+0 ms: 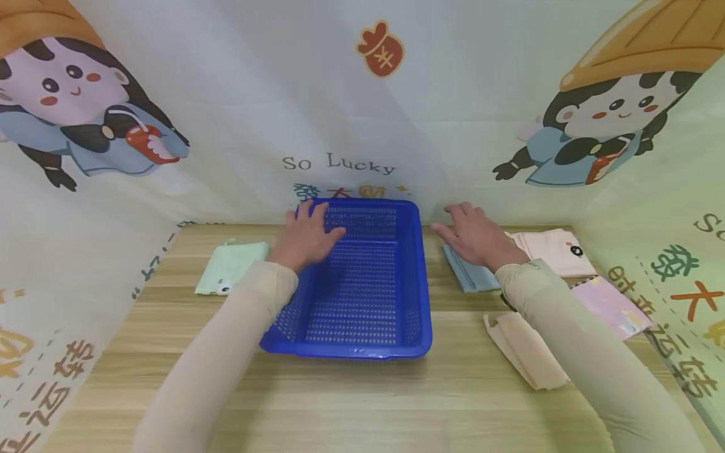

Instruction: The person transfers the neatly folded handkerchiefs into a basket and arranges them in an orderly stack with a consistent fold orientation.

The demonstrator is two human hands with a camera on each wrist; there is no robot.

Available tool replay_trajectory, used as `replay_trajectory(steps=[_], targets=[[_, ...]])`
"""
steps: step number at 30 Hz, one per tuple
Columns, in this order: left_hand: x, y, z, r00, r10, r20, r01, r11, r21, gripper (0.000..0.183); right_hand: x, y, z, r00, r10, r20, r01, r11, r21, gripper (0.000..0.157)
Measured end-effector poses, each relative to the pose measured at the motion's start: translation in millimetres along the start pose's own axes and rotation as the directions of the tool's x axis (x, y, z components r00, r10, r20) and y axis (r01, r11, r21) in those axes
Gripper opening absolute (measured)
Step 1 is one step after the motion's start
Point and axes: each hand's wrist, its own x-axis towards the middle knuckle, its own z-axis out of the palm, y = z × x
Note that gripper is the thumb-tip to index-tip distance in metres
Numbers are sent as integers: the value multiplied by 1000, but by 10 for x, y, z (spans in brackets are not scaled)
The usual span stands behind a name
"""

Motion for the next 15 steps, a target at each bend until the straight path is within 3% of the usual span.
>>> replay_trajectory(steps=[9, 15], targets=[[-37, -161, -100, 997, -54, 57, 58, 996, -61, 71, -61, 109, 11, 999, 23, 22, -24, 999, 36, 75], [-61, -320, -128, 995, -25, 92, 32, 997, -74, 69, -99, 180, 9, 999, 40, 27, -41, 998, 52, 75]])
